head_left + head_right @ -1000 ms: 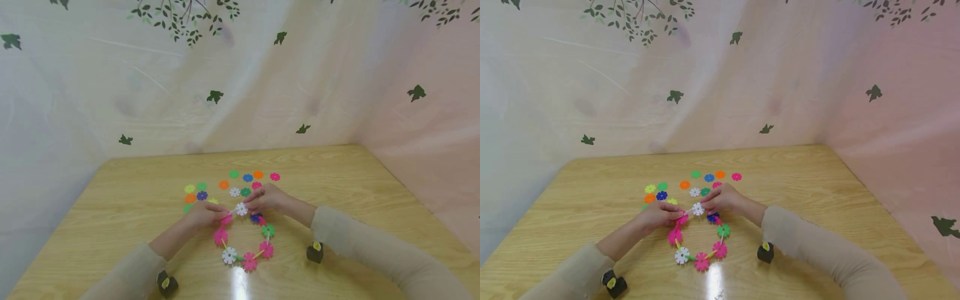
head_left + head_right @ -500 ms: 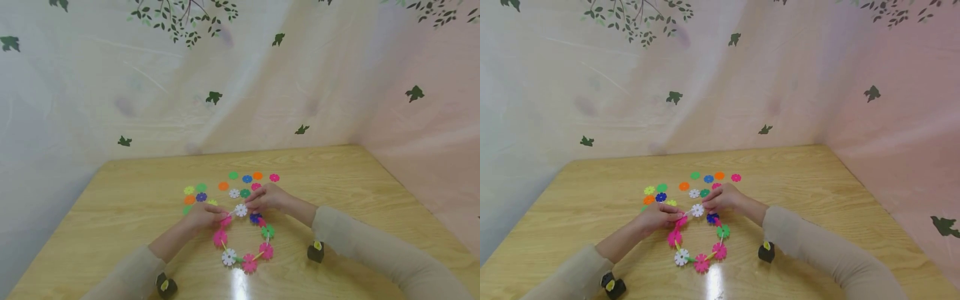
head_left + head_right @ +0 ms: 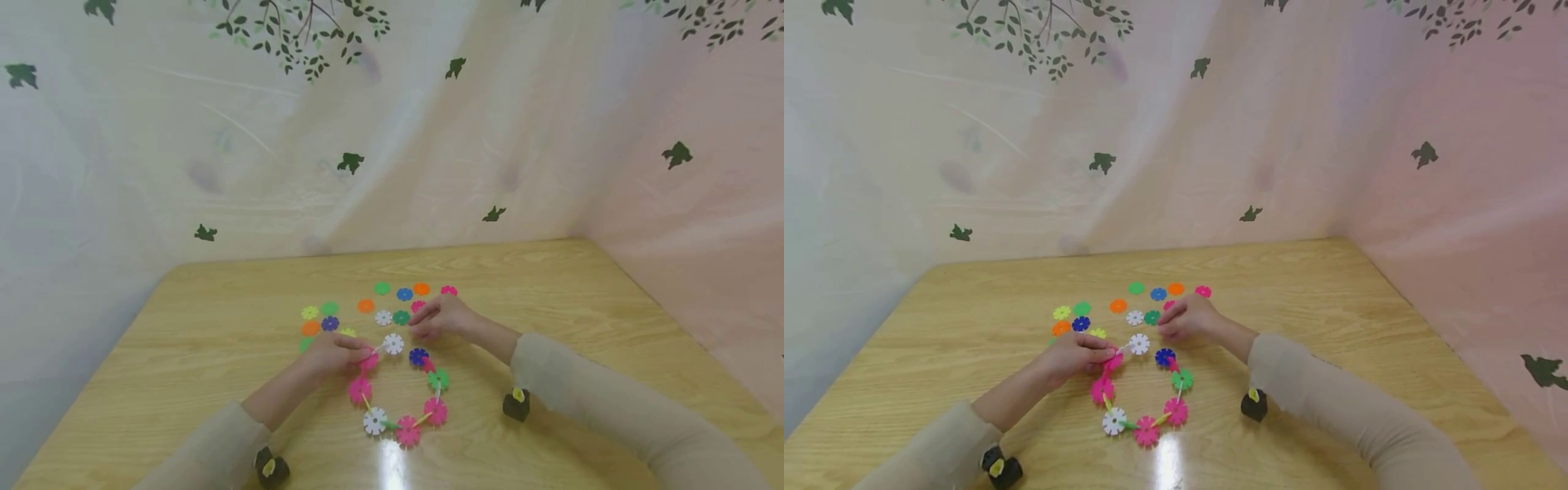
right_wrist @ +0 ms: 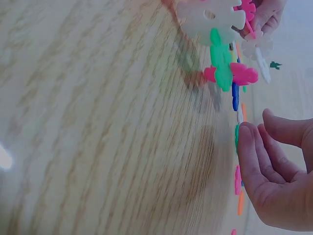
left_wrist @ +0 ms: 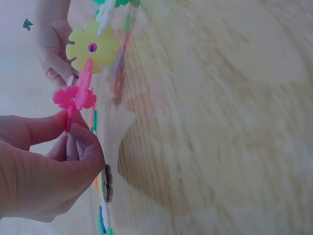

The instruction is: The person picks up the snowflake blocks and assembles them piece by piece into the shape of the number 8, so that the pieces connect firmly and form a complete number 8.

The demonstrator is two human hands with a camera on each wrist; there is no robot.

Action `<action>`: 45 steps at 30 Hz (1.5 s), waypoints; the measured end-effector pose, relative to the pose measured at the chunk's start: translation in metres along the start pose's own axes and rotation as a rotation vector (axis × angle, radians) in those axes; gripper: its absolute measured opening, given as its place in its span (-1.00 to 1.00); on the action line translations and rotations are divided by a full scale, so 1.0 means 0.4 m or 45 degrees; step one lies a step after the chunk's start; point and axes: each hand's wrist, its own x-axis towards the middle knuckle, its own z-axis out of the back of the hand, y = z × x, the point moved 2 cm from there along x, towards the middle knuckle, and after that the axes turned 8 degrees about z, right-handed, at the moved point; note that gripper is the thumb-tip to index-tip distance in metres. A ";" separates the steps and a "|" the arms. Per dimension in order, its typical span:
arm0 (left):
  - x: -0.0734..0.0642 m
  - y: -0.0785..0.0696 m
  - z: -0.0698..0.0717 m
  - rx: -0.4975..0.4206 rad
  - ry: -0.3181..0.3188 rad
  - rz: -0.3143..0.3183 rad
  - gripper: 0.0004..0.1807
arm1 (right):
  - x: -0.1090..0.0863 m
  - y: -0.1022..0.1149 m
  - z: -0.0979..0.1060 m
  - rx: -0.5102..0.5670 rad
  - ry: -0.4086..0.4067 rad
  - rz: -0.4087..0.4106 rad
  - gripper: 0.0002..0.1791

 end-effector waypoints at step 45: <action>0.003 0.011 -0.004 -0.035 0.022 -0.015 -0.78 | 0.085 0.036 -0.017 -0.775 0.125 0.618 -0.72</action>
